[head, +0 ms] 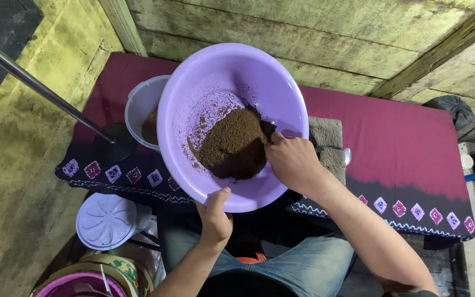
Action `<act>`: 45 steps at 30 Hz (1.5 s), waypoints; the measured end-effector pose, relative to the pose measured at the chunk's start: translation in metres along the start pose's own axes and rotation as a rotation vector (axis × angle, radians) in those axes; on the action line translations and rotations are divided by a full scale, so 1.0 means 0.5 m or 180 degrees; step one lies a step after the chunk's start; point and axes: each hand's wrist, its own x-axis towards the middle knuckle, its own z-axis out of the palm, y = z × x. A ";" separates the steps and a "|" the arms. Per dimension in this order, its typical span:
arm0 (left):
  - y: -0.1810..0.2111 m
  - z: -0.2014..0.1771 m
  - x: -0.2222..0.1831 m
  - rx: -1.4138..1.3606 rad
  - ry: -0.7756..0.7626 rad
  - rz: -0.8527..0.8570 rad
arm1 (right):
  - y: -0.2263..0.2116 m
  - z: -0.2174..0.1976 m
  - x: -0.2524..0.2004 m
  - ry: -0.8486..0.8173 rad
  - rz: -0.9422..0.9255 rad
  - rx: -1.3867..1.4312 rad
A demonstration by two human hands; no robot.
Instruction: Mixing and sifting brown powder in a purple bowl by hand to achieve a uniform consistency.
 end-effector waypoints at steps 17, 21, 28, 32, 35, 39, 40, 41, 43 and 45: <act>-0.060 -0.040 0.021 -0.0061 0.0209 0.0819 | 0.136 -0.048 -0.052 0.1930 0.0186 0.0780; 0.023 -0.044 0.051 0.1266 0.0661 0.2263 | 0.170 0.050 -0.041 0.2366 0.0109 0.1379; 0.113 -0.021 0.057 0.1105 0.0764 0.2067 | 0.156 0.089 -0.065 0.2070 0.0254 0.1711; 0.289 0.045 0.065 -0.0382 0.0626 0.0398 | 0.154 0.059 -0.081 0.2458 0.0412 0.2805; 0.350 0.063 0.092 -0.1147 0.0639 -0.0721 | 0.148 0.039 -0.100 0.2504 0.0387 0.3983; 0.372 0.030 0.130 -0.1297 0.0149 -0.2049 | 0.169 0.060 -0.110 0.1946 0.0432 0.5233; 0.362 0.016 0.142 -0.1281 0.0145 -0.2057 | 0.155 0.053 -0.124 0.1950 0.0446 0.5246; 0.353 0.004 0.159 -0.1033 -0.0228 -0.2281 | 0.144 0.043 -0.135 0.1668 0.0757 0.5324; 0.357 -0.002 0.180 -0.0766 -0.0627 -0.2491 | 0.128 0.015 -0.152 0.1409 0.1078 0.5396; 0.379 0.008 0.187 -0.0777 -0.1391 -0.2484 | 0.116 -0.020 -0.166 0.1033 0.1595 0.6157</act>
